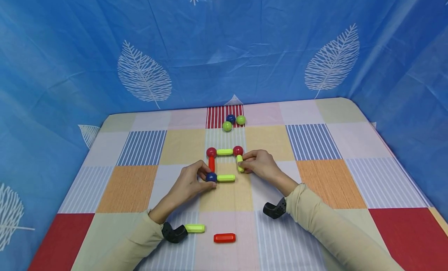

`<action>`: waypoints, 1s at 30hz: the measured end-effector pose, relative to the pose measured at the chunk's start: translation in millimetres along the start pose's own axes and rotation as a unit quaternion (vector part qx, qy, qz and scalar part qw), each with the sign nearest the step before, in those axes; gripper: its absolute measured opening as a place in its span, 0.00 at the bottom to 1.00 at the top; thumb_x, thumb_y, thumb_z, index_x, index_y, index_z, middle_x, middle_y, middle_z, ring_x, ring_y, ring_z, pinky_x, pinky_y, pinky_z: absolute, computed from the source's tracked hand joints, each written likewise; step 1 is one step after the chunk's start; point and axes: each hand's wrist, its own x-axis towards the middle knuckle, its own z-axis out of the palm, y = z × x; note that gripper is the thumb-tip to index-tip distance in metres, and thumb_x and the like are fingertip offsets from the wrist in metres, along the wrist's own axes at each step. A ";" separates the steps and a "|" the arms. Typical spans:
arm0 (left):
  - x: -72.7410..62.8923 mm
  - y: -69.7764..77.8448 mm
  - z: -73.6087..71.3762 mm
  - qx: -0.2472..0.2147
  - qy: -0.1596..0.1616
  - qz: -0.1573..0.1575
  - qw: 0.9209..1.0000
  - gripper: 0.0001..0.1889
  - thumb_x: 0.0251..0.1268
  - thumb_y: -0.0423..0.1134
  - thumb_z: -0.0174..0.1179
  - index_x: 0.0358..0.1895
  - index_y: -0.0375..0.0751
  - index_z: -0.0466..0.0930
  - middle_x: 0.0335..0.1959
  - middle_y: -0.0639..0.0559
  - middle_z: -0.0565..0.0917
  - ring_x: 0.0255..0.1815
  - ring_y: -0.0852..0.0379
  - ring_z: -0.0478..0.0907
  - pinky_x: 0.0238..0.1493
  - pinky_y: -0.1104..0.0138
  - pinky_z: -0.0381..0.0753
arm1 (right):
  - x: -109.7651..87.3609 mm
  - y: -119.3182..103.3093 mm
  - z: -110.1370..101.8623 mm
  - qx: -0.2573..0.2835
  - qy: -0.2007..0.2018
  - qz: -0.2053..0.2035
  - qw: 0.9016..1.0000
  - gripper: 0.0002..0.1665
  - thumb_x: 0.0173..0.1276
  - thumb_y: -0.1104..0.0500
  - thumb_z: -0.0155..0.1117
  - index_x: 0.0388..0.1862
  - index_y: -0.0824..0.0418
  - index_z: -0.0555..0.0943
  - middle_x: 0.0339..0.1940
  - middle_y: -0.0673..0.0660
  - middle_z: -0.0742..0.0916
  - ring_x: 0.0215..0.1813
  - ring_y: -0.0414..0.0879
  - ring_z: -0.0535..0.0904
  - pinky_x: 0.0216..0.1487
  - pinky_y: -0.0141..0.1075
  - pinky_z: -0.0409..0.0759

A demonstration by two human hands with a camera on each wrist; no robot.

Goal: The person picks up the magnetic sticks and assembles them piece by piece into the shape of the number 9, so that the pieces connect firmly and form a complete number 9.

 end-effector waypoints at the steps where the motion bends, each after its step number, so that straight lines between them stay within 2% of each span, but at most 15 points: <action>1: -0.1 0.3 -0.1 0.001 0.001 -0.001 1.000 0.18 0.49 0.36 0.77 0.41 0.37 0.79 0.34 0.50 0.81 0.33 0.56 0.78 0.33 0.68 0.76 | 0.1 0.0 0.2 0.003 0.001 0.000 1.000 0.24 0.65 0.61 0.67 0.55 0.75 0.76 0.39 0.59 0.88 0.34 0.45 0.85 0.41 0.36 0.83; 17: 0.0 -2.6 -1.3 0.003 0.003 0.013 1.000 0.18 0.49 0.36 0.77 0.40 0.37 0.79 0.34 0.49 0.81 0.33 0.55 0.78 0.34 0.68 0.77 | 2.0 -1.2 2.3 0.019 -0.004 0.005 1.000 0.24 0.65 0.61 0.68 0.54 0.76 0.75 0.37 0.59 0.88 0.34 0.45 0.85 0.41 0.36 0.83; 24: -0.1 -1.6 -1.0 0.008 0.007 0.010 1.000 0.17 0.49 0.36 0.77 0.40 0.38 0.79 0.33 0.51 0.81 0.33 0.55 0.78 0.33 0.67 0.77 | 0.1 -2.8 1.4 0.024 -0.011 0.004 1.000 0.24 0.66 0.61 0.67 0.54 0.76 0.75 0.37 0.60 0.87 0.34 0.47 0.85 0.40 0.36 0.84; 27: 0.7 -2.4 -0.6 0.014 0.006 0.019 1.000 0.18 0.49 0.37 0.77 0.41 0.39 0.78 0.33 0.50 0.80 0.33 0.54 0.78 0.33 0.67 0.76 | -0.1 -5.0 -1.0 -0.032 0.009 -0.016 0.999 0.22 0.68 0.59 0.66 0.53 0.74 0.76 0.37 0.60 0.88 0.34 0.48 0.86 0.39 0.37 0.84; 30: 0.8 -2.7 -0.4 0.023 0.007 0.033 0.999 0.19 0.49 0.36 0.77 0.42 0.39 0.78 0.32 0.49 0.78 0.33 0.53 0.76 0.33 0.66 0.75 | 3.3 -7.5 -5.4 -0.126 0.057 -0.061 0.989 0.21 0.69 0.56 0.64 0.54 0.70 0.78 0.41 0.61 0.87 0.39 0.50 0.85 0.41 0.40 0.82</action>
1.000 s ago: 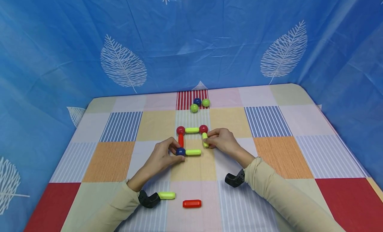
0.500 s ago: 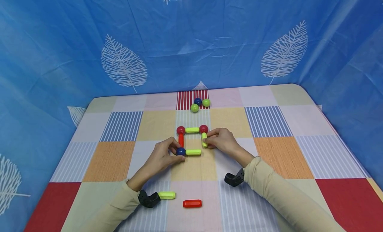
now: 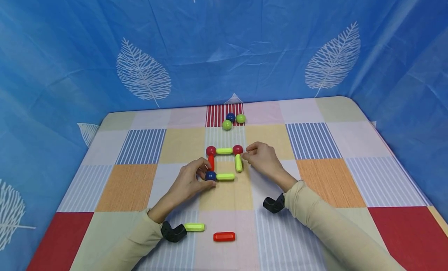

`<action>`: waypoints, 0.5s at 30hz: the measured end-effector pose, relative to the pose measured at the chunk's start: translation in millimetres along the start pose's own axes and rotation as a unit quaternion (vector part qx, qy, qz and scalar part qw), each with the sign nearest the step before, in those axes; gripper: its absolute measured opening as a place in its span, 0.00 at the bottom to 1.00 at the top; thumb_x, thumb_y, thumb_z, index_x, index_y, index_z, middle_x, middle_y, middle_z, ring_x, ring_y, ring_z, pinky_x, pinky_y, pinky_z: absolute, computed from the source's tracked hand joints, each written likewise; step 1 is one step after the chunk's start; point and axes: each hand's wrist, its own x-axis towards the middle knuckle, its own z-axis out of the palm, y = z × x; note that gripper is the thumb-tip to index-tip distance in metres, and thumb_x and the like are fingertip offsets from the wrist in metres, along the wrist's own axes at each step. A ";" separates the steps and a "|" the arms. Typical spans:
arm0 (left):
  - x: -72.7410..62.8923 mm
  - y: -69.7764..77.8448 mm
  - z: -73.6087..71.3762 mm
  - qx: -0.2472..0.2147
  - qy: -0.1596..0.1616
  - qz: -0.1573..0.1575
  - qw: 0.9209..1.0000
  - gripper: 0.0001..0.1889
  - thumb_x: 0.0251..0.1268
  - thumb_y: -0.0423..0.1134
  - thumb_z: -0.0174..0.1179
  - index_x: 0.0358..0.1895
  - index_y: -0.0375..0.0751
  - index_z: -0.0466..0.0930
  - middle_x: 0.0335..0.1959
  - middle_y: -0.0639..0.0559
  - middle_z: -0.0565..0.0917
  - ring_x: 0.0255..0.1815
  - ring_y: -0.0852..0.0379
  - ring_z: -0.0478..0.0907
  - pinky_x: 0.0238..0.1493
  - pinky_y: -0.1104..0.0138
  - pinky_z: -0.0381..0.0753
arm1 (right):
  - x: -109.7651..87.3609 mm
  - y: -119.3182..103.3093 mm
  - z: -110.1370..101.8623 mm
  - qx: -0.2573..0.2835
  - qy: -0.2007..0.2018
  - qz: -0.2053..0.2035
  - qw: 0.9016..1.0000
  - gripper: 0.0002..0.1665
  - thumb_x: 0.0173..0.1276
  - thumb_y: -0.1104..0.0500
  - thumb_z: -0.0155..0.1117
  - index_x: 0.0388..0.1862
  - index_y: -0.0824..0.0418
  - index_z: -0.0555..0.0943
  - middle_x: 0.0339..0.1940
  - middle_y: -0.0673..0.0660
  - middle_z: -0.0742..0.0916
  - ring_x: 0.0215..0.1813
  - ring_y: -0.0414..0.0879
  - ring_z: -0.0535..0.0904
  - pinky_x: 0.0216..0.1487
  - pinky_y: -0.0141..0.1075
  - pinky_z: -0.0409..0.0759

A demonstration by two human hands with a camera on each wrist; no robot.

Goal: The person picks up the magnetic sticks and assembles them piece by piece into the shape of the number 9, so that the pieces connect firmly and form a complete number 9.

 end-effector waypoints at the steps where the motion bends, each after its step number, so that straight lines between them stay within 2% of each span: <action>1: 0.1 0.0 -0.2 0.003 0.000 0.003 1.000 0.19 0.49 0.36 0.77 0.42 0.39 0.78 0.32 0.49 0.77 0.32 0.53 0.76 0.33 0.66 0.74 | 2.1 -0.2 -1.5 -0.028 0.017 -0.014 0.999 0.21 0.69 0.55 0.64 0.54 0.68 0.78 0.43 0.61 0.87 0.42 0.51 0.85 0.42 0.42 0.82; 3: 0.0 -0.2 -0.4 0.007 0.002 0.008 1.000 0.18 0.49 0.37 0.77 0.42 0.40 0.79 0.31 0.48 0.76 0.32 0.53 0.74 0.32 0.66 0.72 | 7.0 -0.3 -3.9 -0.053 0.033 -0.039 0.997 0.22 0.70 0.55 0.63 0.58 0.66 0.78 0.49 0.62 0.85 0.49 0.54 0.83 0.46 0.45 0.80; 6: -0.2 -0.3 -0.3 0.006 -0.001 0.009 1.000 0.16 0.50 0.37 0.76 0.41 0.41 0.80 0.30 0.48 0.76 0.32 0.53 0.74 0.32 0.66 0.71 | 13.6 -0.4 -4.7 -0.028 0.012 -0.053 0.998 0.24 0.70 0.55 0.64 0.62 0.63 0.77 0.56 0.61 0.84 0.56 0.55 0.81 0.51 0.49 0.79; 10: 0.1 -0.6 0.0 0.000 -0.009 0.005 1.000 0.16 0.52 0.37 0.76 0.42 0.42 0.80 0.30 0.49 0.77 0.33 0.53 0.75 0.32 0.66 0.72 | 18.6 -0.9 -1.9 -0.013 -0.019 -0.059 0.998 0.22 0.69 0.56 0.66 0.60 0.60 0.80 0.54 0.59 0.85 0.55 0.53 0.82 0.52 0.48 0.79; 15: 0.4 0.1 -0.1 -0.004 -0.010 0.002 1.000 0.16 0.52 0.37 0.75 0.42 0.42 0.80 0.32 0.49 0.78 0.33 0.53 0.76 0.33 0.66 0.74 | 21.2 -2.3 -0.5 -0.031 -0.021 -0.073 0.997 0.20 0.68 0.57 0.66 0.58 0.60 0.82 0.50 0.57 0.87 0.53 0.52 0.82 0.49 0.45 0.79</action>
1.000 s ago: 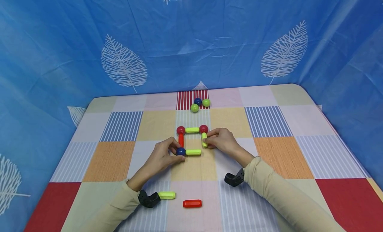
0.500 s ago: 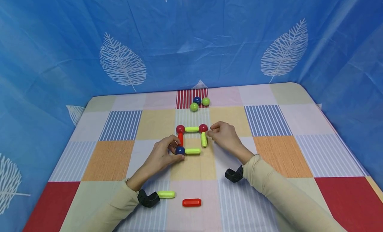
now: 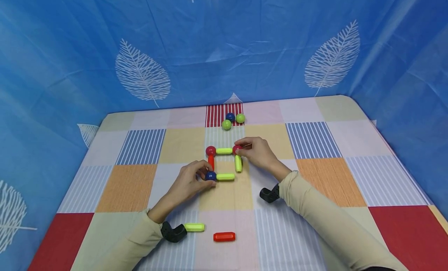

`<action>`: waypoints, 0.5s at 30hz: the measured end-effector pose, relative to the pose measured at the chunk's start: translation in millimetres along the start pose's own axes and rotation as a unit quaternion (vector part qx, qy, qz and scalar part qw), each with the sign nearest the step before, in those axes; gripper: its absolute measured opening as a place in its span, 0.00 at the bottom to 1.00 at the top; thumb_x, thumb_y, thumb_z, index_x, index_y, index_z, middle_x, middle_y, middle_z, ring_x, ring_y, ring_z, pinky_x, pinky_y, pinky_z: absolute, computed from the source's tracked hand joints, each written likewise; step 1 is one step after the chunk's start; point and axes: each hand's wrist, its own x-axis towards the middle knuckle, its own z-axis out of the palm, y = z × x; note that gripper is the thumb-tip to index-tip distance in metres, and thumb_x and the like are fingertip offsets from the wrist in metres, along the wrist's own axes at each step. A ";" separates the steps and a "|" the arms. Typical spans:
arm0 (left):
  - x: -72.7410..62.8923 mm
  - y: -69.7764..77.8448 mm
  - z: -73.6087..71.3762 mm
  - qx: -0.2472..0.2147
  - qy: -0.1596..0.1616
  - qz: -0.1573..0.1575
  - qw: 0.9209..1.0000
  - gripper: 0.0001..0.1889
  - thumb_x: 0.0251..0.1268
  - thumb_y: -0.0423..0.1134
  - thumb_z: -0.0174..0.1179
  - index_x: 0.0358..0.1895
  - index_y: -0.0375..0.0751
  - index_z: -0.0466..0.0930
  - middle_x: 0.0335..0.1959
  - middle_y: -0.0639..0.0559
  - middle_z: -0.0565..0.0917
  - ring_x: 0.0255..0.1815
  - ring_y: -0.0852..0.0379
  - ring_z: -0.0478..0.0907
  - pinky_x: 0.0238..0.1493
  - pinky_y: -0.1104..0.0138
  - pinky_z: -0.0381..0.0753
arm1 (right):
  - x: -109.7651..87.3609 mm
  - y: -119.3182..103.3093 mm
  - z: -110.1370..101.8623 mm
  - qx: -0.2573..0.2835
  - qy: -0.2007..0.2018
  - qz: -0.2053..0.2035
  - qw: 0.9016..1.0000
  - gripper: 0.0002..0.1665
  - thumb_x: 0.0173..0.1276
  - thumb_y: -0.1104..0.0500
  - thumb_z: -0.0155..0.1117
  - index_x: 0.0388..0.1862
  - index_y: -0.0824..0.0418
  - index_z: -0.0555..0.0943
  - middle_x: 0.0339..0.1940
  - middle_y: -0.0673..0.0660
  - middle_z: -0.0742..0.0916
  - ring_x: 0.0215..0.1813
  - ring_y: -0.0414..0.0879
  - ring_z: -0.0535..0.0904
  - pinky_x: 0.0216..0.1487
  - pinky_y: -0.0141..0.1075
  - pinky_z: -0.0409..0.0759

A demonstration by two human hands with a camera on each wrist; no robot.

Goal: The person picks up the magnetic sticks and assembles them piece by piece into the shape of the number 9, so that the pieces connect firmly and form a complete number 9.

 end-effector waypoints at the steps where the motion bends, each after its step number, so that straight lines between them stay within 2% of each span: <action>1: 0.1 0.2 0.2 0.001 0.001 -0.001 1.000 0.16 0.52 0.37 0.75 0.42 0.42 0.81 0.32 0.49 0.78 0.33 0.53 0.76 0.33 0.66 0.74 | 0.4 0.0 -0.3 -0.001 0.000 0.000 1.000 0.20 0.68 0.57 0.66 0.58 0.61 0.82 0.50 0.57 0.87 0.53 0.52 0.82 0.48 0.44 0.80; 8: 0.4 2.0 0.5 0.002 -0.002 -0.009 1.000 0.16 0.52 0.37 0.75 0.43 0.41 0.81 0.32 0.50 0.78 0.33 0.53 0.76 0.33 0.67 0.74 | 2.6 0.4 -1.1 -0.003 -0.008 0.011 1.000 0.20 0.69 0.57 0.66 0.58 0.61 0.82 0.51 0.58 0.87 0.52 0.51 0.82 0.44 0.39 0.79; 15: 0.7 2.0 1.0 -0.007 -0.001 -0.023 1.000 0.17 0.51 0.36 0.76 0.43 0.42 0.81 0.33 0.50 0.78 0.34 0.53 0.77 0.34 0.66 0.75 | 1.7 -0.1 -1.3 0.003 -0.008 0.012 1.000 0.20 0.69 0.58 0.66 0.58 0.61 0.82 0.50 0.58 0.87 0.51 0.51 0.82 0.45 0.40 0.78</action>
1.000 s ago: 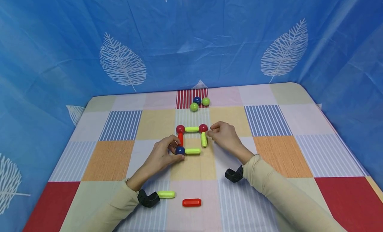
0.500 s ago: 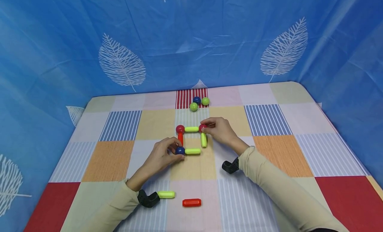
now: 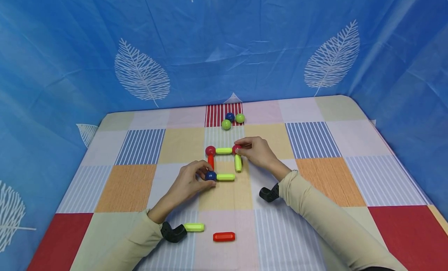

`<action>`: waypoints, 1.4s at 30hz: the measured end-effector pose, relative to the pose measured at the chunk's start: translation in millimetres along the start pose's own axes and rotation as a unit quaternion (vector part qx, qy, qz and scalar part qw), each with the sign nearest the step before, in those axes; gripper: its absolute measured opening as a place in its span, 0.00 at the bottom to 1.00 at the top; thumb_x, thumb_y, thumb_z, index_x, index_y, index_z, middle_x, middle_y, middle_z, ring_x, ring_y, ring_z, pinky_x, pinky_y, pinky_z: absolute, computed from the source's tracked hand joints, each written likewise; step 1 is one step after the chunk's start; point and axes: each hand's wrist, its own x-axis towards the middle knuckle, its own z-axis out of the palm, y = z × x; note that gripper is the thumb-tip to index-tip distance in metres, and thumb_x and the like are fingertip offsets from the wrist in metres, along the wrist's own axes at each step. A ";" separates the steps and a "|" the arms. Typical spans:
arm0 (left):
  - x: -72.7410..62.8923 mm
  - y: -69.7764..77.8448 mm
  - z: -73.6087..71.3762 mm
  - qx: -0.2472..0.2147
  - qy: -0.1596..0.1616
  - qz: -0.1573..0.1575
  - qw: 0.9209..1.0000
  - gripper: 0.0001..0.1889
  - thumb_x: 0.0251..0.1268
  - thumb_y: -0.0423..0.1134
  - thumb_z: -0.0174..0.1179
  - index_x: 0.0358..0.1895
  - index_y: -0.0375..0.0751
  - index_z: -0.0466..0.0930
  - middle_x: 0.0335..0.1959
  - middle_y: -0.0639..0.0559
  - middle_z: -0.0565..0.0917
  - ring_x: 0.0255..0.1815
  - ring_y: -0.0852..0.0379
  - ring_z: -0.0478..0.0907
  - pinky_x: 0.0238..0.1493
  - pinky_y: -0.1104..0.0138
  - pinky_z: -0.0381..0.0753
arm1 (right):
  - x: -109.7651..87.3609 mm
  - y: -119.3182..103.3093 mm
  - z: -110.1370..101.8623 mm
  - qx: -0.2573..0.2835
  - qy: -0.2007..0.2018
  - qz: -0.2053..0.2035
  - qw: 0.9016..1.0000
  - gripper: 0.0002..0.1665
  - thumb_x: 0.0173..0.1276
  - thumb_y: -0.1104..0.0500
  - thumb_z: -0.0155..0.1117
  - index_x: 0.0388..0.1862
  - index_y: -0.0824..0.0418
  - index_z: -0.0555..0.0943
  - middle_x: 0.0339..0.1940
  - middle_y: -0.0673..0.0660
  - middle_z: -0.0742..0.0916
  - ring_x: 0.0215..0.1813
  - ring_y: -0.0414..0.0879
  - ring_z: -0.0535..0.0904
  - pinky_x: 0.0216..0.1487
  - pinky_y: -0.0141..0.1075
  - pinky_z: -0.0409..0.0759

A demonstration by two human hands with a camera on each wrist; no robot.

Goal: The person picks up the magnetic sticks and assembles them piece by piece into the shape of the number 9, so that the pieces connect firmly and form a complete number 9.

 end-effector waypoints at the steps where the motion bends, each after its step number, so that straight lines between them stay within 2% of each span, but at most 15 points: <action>1: 0.0 -0.5 0.0 -0.001 0.000 0.000 1.000 0.17 0.51 0.36 0.76 0.43 0.42 0.81 0.33 0.49 0.78 0.34 0.53 0.77 0.34 0.66 0.75 | 0.4 -0.1 0.3 0.001 0.000 0.001 1.000 0.20 0.68 0.57 0.66 0.58 0.61 0.82 0.50 0.57 0.87 0.51 0.51 0.82 0.45 0.41 0.79; 9: -0.9 -3.5 -0.9 -0.007 -0.002 -0.002 1.000 0.16 0.51 0.36 0.76 0.43 0.42 0.81 0.34 0.50 0.78 0.34 0.54 0.77 0.34 0.66 0.76 | 1.7 -1.3 2.2 0.006 -0.006 -0.001 1.000 0.20 0.69 0.57 0.66 0.58 0.61 0.82 0.50 0.58 0.87 0.52 0.51 0.82 0.48 0.43 0.79; 18: -0.1 -6.7 -2.2 -0.009 0.003 0.010 1.000 0.17 0.50 0.37 0.76 0.42 0.40 0.81 0.33 0.48 0.79 0.33 0.53 0.77 0.33 0.67 0.76 | 4.4 -0.4 3.8 0.011 -0.018 -0.001 1.000 0.20 0.70 0.58 0.65 0.59 0.61 0.81 0.52 0.58 0.86 0.53 0.51 0.81 0.50 0.44 0.78; 28: 1.1 -7.3 -3.7 -0.008 0.006 0.013 1.000 0.16 0.50 0.37 0.77 0.41 0.41 0.81 0.32 0.50 0.78 0.33 0.54 0.76 0.34 0.66 0.75 | 8.8 -1.4 -2.5 0.006 -0.024 0.010 1.000 0.21 0.71 0.57 0.63 0.61 0.61 0.79 0.53 0.59 0.85 0.53 0.51 0.81 0.45 0.39 0.79; 36: 1.1 -7.5 -3.7 -0.006 0.001 0.014 1.000 0.16 0.50 0.37 0.76 0.41 0.41 0.81 0.32 0.49 0.79 0.33 0.54 0.76 0.35 0.66 0.75 | 27.0 -9.7 -25.5 0.024 0.008 0.016 1.000 0.22 0.73 0.58 0.60 0.62 0.68 0.76 0.54 0.65 0.84 0.55 0.55 0.80 0.53 0.47 0.78; 42: 1.7 -8.1 -1.2 -0.012 -0.002 0.022 1.000 0.16 0.50 0.36 0.76 0.41 0.41 0.81 0.32 0.49 0.79 0.33 0.54 0.76 0.35 0.67 0.75 | 46.6 -1.9 -32.7 0.015 0.040 0.033 0.999 0.23 0.72 0.59 0.61 0.61 0.69 0.75 0.54 0.67 0.83 0.55 0.57 0.79 0.52 0.45 0.78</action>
